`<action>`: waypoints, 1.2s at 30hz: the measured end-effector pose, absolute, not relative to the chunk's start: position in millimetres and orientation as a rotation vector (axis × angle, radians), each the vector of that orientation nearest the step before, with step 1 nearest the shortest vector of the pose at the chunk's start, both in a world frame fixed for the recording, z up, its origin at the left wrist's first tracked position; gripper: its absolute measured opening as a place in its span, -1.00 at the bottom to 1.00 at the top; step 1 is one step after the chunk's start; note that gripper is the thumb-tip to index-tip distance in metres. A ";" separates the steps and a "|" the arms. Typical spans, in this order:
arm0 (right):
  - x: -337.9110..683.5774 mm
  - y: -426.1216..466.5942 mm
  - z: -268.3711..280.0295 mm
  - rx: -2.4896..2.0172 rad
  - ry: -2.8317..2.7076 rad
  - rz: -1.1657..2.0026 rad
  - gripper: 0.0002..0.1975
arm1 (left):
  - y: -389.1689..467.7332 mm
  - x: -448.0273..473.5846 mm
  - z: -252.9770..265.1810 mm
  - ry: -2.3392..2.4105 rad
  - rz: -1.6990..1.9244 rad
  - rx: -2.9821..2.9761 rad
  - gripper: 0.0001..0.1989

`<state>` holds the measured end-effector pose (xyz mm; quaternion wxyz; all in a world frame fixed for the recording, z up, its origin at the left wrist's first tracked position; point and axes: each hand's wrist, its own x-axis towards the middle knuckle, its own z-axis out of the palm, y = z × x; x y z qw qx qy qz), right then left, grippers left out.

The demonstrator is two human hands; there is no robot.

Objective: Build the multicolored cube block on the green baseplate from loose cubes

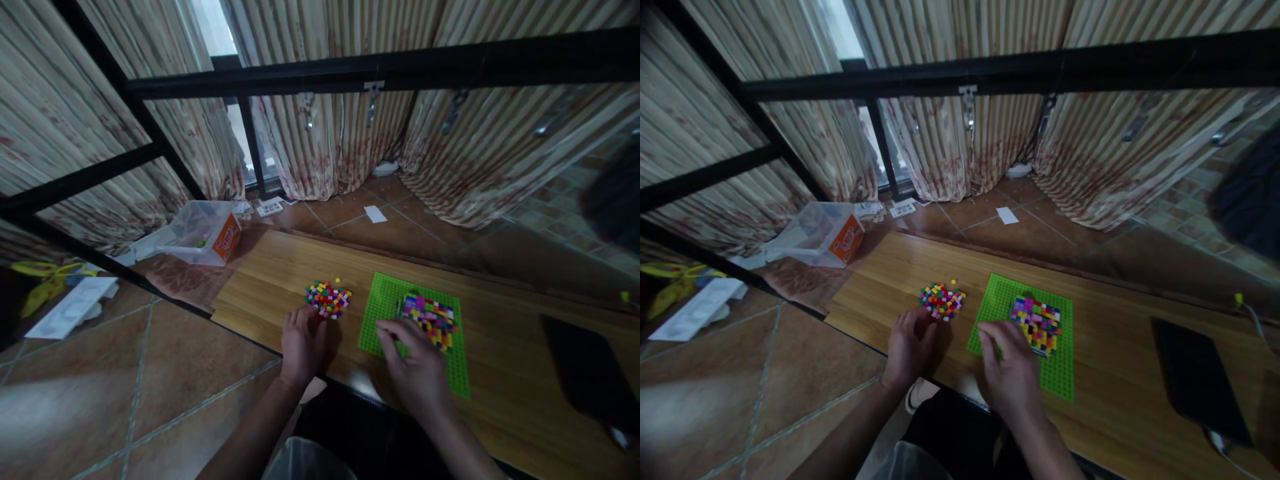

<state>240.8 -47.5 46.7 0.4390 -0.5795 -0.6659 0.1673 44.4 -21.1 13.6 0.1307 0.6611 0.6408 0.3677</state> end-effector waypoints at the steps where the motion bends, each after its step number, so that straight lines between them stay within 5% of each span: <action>1: 227.3 -43.6 43.2 -1.401 -1.722 0.473 -0.79 | -20.2 39.6 13.1 1.905 1.022 1.921 -0.82; 12: 180.3 -0.1 11.4 -1.391 -1.955 0.539 -0.76 | -14.8 45.4 14.5 2.000 0.763 2.001 -0.91; 18: 181.8 -0.1 15.5 -1.401 -1.876 0.644 -0.77 | -17.0 36.9 13.8 1.847 0.878 1.924 -0.90; 27: 177.6 -7.4 48.1 -1.346 -1.355 1.210 -0.68 | -25.1 37.7 36.6 1.418 1.119 1.761 -0.85; 36: 189.8 -36.7 78.9 -1.313 -1.247 1.098 -0.81 | -38.3 54.2 71.4 1.140 1.262 1.280 -0.90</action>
